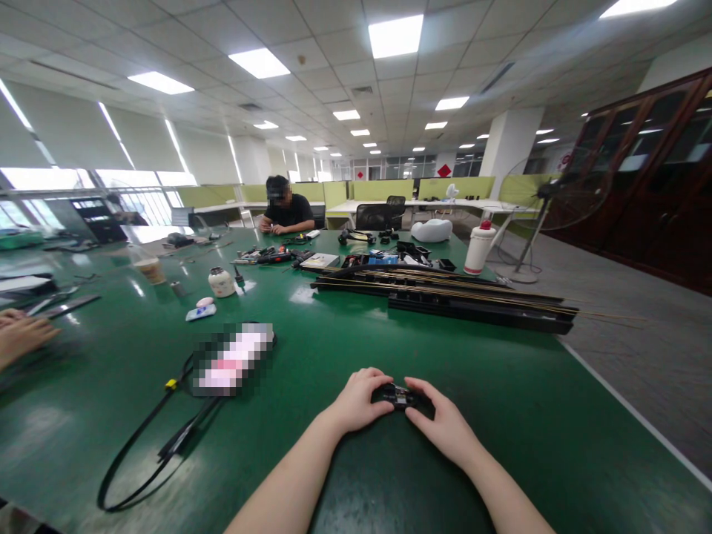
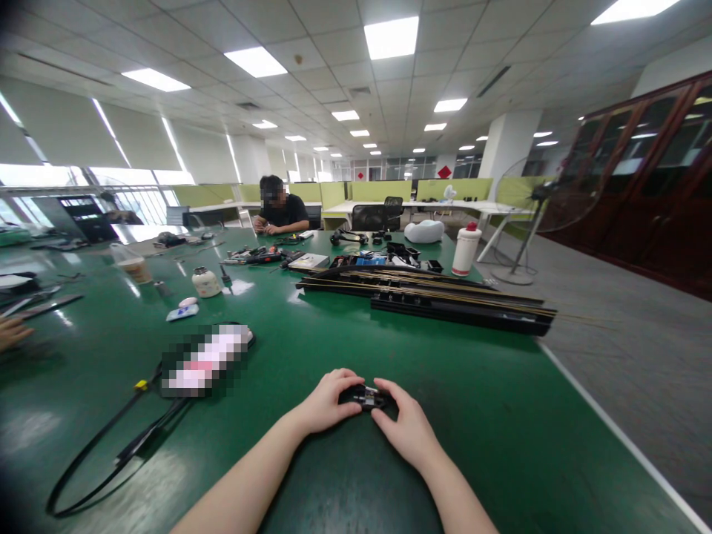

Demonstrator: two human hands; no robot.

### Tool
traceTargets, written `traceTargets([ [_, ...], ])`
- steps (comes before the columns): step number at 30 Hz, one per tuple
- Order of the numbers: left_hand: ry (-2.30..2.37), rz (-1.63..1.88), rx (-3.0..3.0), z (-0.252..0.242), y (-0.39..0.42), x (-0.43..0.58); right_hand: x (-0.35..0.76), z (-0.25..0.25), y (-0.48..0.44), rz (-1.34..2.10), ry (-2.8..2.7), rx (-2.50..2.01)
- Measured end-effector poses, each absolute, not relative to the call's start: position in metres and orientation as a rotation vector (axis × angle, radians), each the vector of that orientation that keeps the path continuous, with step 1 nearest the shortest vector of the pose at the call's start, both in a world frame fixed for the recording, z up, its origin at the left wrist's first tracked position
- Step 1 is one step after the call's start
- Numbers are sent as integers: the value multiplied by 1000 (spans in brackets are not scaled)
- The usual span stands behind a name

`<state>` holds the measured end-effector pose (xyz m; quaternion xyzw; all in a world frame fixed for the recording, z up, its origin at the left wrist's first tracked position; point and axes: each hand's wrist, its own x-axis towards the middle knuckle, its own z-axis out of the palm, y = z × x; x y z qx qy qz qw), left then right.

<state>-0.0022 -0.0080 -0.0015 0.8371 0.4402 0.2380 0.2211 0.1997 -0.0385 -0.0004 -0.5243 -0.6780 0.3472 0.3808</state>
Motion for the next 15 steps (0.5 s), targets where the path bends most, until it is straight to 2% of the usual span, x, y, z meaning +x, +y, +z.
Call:
traceTargets([
  [9,1231,667,2301,-2,-7,-2,208,-3,-27,1167,-1328,-1217],
  [15,1229,676,2306,-3,-7,-3,210,6,-30,1187,-1187,-1237],
])
